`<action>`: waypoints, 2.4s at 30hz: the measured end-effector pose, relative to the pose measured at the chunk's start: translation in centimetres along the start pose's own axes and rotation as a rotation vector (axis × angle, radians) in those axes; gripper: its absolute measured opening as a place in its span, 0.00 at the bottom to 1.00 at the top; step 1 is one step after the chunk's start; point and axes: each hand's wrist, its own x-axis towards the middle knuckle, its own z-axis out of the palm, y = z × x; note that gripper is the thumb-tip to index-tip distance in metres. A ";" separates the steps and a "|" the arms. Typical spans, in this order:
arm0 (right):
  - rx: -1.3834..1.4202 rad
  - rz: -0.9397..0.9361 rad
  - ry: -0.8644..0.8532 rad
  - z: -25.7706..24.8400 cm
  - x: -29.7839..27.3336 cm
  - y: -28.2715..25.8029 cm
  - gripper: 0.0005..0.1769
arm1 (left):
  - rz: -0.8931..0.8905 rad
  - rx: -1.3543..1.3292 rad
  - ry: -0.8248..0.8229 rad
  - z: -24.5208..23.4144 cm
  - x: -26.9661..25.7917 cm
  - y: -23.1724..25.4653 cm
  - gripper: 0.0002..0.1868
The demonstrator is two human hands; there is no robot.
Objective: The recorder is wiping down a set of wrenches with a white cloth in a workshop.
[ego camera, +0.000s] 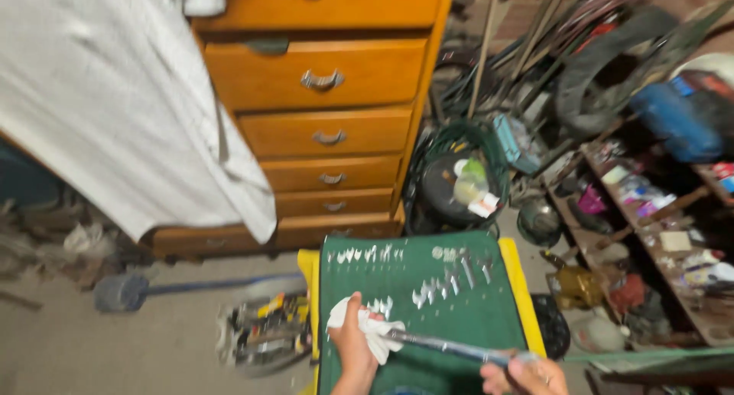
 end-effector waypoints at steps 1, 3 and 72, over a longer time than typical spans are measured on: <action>0.008 0.037 0.003 1.6 0.7 -0.4 0.20 | 0.009 0.076 0.035 -0.5 -0.5 0.3 0.12; 0.012 0.103 0.014 5.9 0.7 -0.8 0.20 | 0.006 0.160 0.097 -2.4 -0.6 -0.1 0.09; -0.751 0.110 -0.265 10.0 42.5 15.8 0.15 | 0.174 0.236 0.639 -17.0 -1.1 0.4 0.10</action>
